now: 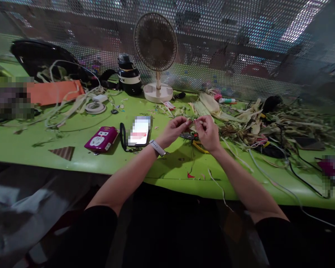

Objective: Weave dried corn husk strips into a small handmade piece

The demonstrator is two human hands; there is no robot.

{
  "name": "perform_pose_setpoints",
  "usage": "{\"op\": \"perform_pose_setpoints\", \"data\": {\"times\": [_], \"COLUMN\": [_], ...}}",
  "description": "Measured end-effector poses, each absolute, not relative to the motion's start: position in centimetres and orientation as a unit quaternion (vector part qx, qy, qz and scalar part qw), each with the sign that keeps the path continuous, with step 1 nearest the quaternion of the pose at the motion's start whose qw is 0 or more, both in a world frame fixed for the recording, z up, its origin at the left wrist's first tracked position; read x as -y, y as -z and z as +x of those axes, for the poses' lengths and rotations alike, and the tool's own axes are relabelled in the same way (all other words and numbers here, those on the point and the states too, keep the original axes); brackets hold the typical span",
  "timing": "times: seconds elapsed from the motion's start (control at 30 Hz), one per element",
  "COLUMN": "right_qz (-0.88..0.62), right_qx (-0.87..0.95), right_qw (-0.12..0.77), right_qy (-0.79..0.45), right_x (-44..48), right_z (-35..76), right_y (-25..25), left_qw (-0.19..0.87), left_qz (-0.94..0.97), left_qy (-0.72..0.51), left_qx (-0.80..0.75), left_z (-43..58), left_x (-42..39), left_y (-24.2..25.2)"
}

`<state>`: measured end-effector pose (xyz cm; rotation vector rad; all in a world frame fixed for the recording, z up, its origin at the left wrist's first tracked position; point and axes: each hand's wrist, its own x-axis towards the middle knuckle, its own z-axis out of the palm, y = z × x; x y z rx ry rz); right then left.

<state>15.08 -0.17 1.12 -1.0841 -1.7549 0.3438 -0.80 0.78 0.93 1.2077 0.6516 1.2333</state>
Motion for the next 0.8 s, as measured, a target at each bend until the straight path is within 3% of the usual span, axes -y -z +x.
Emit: {"op": "perform_pose_setpoints", "data": {"times": [0.2, 0.47, 0.8], "right_qz": [-0.45, -0.34, -0.337], "right_qx": [0.674, 0.584, 0.665], "right_qw": [0.533, 0.563, 0.563], "right_qy": [-0.244, -0.476, -0.357], "right_x": [0.1, -0.6, -0.3], "right_z": [14.8, 15.6, 15.2], "right_y": [-1.2, -2.7, -2.1], "left_qw": [0.578, 0.642, 0.646], "left_qz": [0.538, 0.432, 0.476], "left_qy": [-0.547, -0.567, -0.528], "left_qx": [-0.276, -0.282, -0.277], "left_z": [-1.0, -1.9, -1.5], "left_x": [-0.8, -1.9, -1.9], "left_y": [-0.9, -0.5, -0.1]}}
